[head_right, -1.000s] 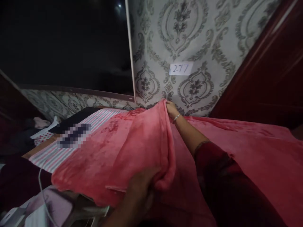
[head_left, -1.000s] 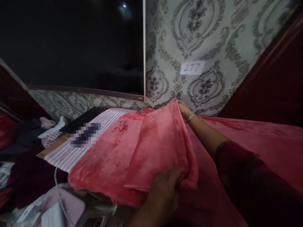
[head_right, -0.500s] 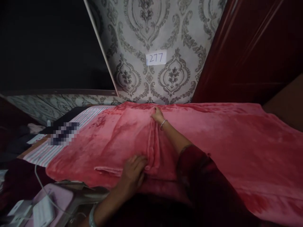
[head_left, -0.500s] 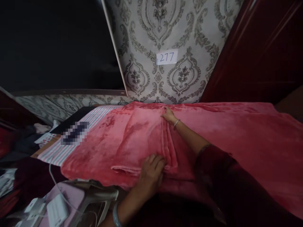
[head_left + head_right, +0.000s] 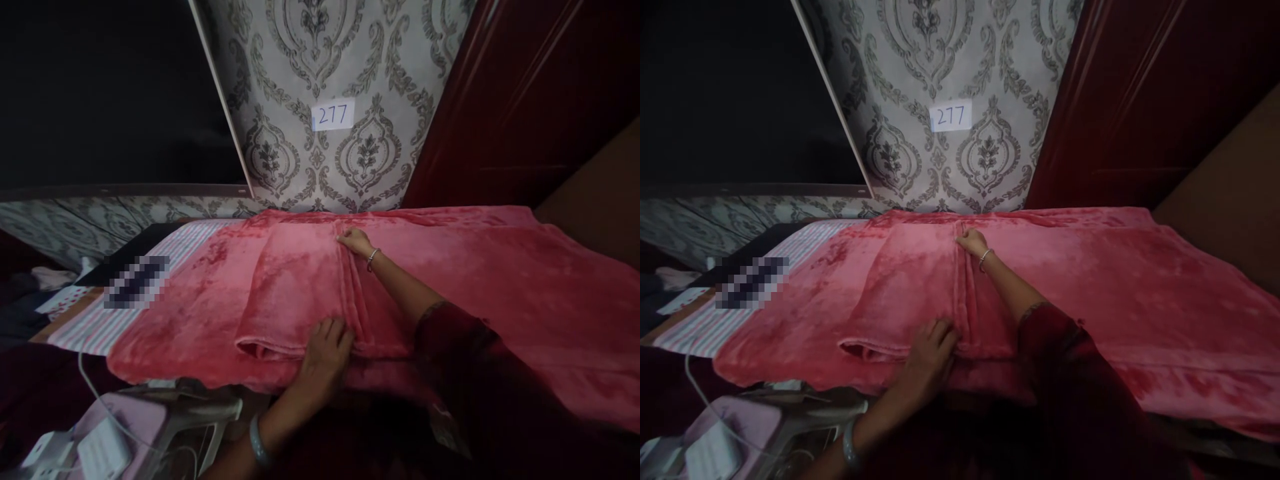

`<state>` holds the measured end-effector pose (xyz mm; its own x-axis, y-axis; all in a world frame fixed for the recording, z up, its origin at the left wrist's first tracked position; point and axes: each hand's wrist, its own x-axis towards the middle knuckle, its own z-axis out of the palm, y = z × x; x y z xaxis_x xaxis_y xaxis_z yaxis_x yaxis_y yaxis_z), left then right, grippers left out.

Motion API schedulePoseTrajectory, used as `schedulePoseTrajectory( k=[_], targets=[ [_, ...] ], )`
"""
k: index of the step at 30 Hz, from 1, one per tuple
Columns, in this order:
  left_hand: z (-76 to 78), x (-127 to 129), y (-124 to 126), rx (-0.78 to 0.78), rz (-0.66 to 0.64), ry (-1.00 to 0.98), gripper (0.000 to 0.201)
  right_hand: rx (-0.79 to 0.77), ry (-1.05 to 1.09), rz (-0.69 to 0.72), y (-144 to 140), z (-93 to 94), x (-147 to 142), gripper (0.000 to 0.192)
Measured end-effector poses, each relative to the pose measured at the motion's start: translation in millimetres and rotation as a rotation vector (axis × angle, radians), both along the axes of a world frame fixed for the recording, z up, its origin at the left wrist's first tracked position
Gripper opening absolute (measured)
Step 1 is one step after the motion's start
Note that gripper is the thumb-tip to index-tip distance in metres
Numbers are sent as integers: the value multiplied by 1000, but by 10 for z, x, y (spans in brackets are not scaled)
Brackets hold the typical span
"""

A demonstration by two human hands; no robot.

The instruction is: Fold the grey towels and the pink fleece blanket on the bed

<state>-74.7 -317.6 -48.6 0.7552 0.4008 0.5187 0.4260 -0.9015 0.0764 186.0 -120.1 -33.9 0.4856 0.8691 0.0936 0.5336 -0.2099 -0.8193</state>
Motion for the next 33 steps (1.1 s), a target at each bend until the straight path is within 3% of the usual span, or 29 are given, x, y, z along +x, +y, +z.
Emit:
schedulePoseTrajectory(
  k=[8,15,19,23,28,30,33],
  targets=[
    [10,60,-15,72,26,-6,20,-52,-166,48,-161,96,-160,32],
    [61,43,9,53,53,-53,16,-2,-210,168,-858,64,-274,39],
    [67,25,12,64,55,-47,19,17,-94,269,-1244,6,-404,30],
    [47,4,-8,46,89,9,29,-55,55,298,-1446,-26,-564,30],
    [44,-25,-17,53,120,8,37,21,541,371,-1643,24,-630,21],
    [48,-33,-14,69,130,-12,39,64,706,367,-1719,37,-616,22],
    [52,-43,-11,83,129,-31,40,19,712,278,-1802,19,-602,23]
  ],
)
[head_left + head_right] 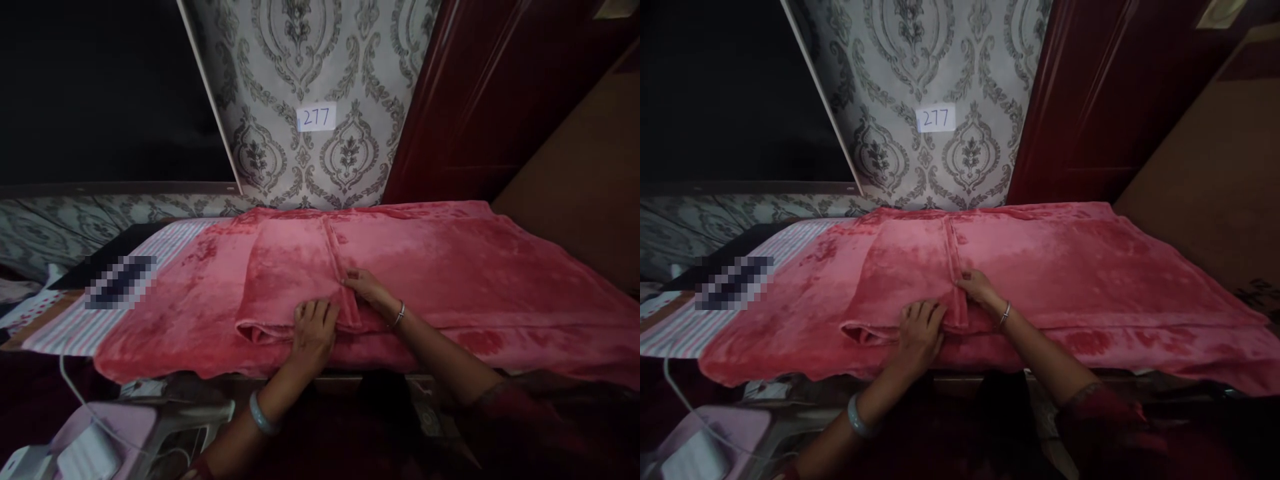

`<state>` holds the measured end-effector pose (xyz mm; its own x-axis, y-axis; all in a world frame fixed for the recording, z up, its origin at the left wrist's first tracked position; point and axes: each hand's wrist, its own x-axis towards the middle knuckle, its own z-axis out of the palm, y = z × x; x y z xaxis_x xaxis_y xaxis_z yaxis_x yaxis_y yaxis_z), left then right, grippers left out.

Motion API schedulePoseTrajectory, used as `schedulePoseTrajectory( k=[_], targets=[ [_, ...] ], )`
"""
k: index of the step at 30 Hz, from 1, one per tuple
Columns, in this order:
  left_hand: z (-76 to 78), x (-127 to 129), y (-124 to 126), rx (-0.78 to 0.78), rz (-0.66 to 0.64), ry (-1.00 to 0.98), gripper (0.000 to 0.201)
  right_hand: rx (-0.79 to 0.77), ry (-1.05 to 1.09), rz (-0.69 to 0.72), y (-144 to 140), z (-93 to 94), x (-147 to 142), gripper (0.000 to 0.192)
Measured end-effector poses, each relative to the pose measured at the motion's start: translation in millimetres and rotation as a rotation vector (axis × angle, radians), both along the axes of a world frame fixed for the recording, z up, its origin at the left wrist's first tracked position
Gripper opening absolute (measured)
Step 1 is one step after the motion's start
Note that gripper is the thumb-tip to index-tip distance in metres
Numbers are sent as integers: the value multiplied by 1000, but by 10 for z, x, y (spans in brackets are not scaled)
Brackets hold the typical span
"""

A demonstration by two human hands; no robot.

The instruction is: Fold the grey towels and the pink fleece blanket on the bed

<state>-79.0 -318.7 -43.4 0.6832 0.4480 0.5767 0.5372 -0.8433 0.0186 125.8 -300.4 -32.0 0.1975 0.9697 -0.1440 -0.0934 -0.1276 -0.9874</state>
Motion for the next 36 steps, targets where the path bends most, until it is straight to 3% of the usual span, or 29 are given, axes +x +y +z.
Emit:
schedulePoseTrajectory(
  k=[6,14,19,21,24,27,29,31,34,36],
  targets=[
    [15,-32,0,-6,14,-9,39,-42,-148,-14,-154,-30,-59,32],
    [64,-43,5,-10,33,-2,43,51,-17,5,-423,-11,-38,43],
    [79,-34,37,1,15,-11,24,-55,-244,21,-475,-155,31,45],
    [77,-29,53,0,15,1,17,26,-434,-21,-507,-140,23,45],
    [84,-7,75,12,10,-8,13,324,-772,-99,-613,-13,-44,38],
    [118,31,87,42,-12,-45,11,536,-1024,62,-740,107,-140,52],
    [144,48,72,61,-28,-85,12,567,-1113,158,-779,117,-185,55],
    [149,41,27,78,-18,-155,15,572,-1126,166,-764,77,-199,51],
    [80,-28,-88,131,-24,-278,17,573,-1080,55,-673,25,-170,46],
    [-5,-92,-150,123,-145,-228,16,579,-1075,-32,-604,52,-144,40]
  ],
)
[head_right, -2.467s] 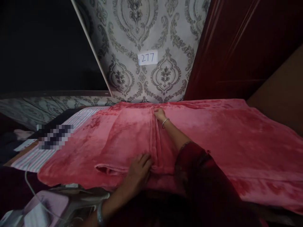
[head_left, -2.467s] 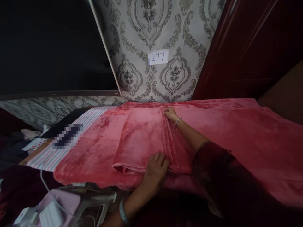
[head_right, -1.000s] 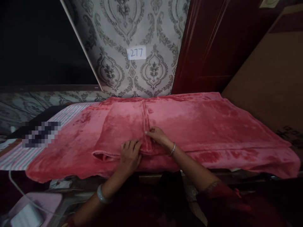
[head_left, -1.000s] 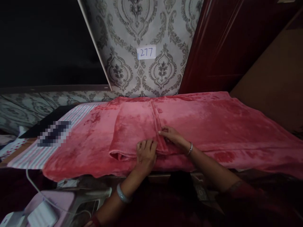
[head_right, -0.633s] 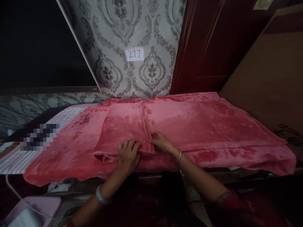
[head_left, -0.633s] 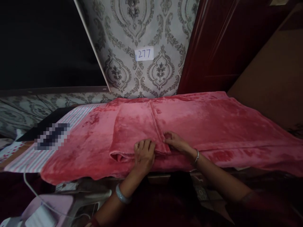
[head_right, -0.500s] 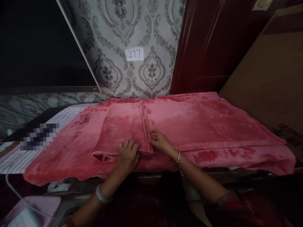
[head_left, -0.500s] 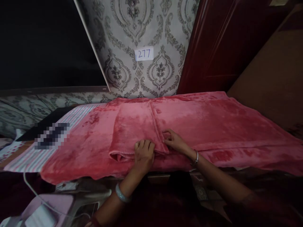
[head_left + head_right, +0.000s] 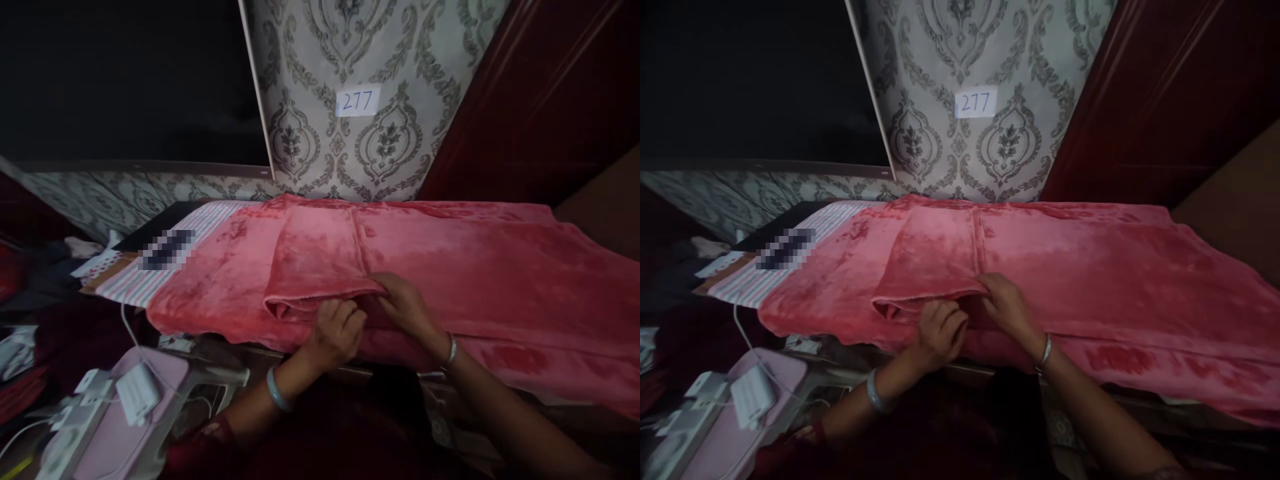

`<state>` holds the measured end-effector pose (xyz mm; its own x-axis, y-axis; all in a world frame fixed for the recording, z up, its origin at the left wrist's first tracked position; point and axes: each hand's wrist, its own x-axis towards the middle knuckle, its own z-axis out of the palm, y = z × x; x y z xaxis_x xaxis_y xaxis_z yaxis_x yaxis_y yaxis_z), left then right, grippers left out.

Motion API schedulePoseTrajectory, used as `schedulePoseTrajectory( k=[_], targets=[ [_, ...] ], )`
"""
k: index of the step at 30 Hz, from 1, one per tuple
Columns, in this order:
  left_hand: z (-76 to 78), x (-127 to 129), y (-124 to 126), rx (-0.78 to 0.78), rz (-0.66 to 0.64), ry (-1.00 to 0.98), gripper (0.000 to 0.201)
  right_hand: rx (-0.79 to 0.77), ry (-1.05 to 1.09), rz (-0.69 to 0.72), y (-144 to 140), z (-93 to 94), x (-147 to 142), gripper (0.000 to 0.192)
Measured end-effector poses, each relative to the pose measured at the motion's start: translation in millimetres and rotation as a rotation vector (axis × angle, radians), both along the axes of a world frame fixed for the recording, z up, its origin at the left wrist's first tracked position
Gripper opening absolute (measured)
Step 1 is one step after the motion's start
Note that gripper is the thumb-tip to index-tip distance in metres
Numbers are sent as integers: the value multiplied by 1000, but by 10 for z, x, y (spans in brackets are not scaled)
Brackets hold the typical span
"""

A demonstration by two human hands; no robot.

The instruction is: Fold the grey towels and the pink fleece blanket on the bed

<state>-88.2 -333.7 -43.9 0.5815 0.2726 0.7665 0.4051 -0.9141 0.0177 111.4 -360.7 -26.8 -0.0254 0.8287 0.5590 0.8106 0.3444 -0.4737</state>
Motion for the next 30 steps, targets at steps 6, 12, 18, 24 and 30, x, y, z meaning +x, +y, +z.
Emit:
schedulePoseTrajectory(
  k=[6,12,18,24,30],
  targets=[
    [-59,-159,151,-320,100,276,27,112,-35,-26,64,274,32,30],
    [127,-713,242,-612,448,339,23,114,-186,109,-111,51,82,55],
    [-97,-1152,193,-618,381,333,12,69,-252,157,-211,-419,92,66],
    [-106,-1193,238,-492,278,229,15,58,-250,146,-224,-387,35,62],
    [217,-1174,113,-302,50,76,23,41,-210,121,-208,-436,11,68]
  ],
)
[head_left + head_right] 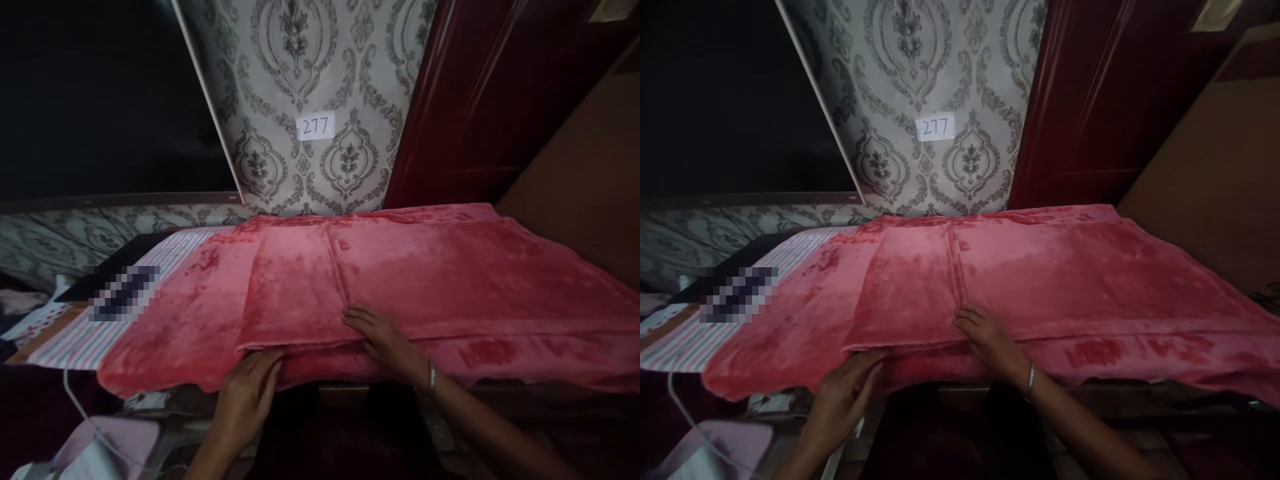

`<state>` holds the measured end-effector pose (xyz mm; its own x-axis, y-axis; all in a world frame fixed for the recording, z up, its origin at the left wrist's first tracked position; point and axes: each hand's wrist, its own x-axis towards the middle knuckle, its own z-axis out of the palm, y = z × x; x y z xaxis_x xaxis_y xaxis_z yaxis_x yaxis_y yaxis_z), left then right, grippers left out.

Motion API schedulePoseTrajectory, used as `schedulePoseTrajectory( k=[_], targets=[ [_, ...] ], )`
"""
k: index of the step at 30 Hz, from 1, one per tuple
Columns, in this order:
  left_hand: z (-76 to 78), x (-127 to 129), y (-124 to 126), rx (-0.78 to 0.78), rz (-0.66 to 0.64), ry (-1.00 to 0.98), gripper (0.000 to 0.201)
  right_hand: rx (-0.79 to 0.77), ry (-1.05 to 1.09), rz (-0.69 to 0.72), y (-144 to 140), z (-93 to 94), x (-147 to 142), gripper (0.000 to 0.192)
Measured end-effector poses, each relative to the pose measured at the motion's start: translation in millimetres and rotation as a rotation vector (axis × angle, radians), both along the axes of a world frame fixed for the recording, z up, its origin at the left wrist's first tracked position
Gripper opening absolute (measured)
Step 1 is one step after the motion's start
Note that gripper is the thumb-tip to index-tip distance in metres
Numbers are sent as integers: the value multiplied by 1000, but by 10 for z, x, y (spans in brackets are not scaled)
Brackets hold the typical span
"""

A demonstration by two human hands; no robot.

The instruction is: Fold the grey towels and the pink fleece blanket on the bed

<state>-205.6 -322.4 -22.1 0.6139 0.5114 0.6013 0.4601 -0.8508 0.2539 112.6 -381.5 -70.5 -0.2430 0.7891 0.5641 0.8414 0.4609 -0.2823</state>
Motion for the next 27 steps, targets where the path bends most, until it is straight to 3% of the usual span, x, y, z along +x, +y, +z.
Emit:
schedulePoseTrajectory(
  k=[3,6,8,12,15,20,24,27],
  targets=[
    [164,181,66,35,17,-76,24,16,14,9,-24,20,-22,66],
    [213,445,232,25,102,27,31,-36,39,23,-93,115,-28,58],
    [164,616,323,-26,117,157,41,-94,87,42,-129,207,7,45],
    [-11,853,321,-153,-3,382,53,-152,292,-4,37,384,220,27],
    [-83,918,247,-177,-65,443,54,-187,439,-212,470,479,427,31],
    [-108,900,226,-166,-117,455,62,-467,483,-561,1451,627,566,46],
    [-150,940,222,-123,-109,494,74,-491,473,-614,2077,730,506,44],
    [-219,1041,224,-80,-118,547,71,-489,461,-638,2372,756,431,46]
  ],
)
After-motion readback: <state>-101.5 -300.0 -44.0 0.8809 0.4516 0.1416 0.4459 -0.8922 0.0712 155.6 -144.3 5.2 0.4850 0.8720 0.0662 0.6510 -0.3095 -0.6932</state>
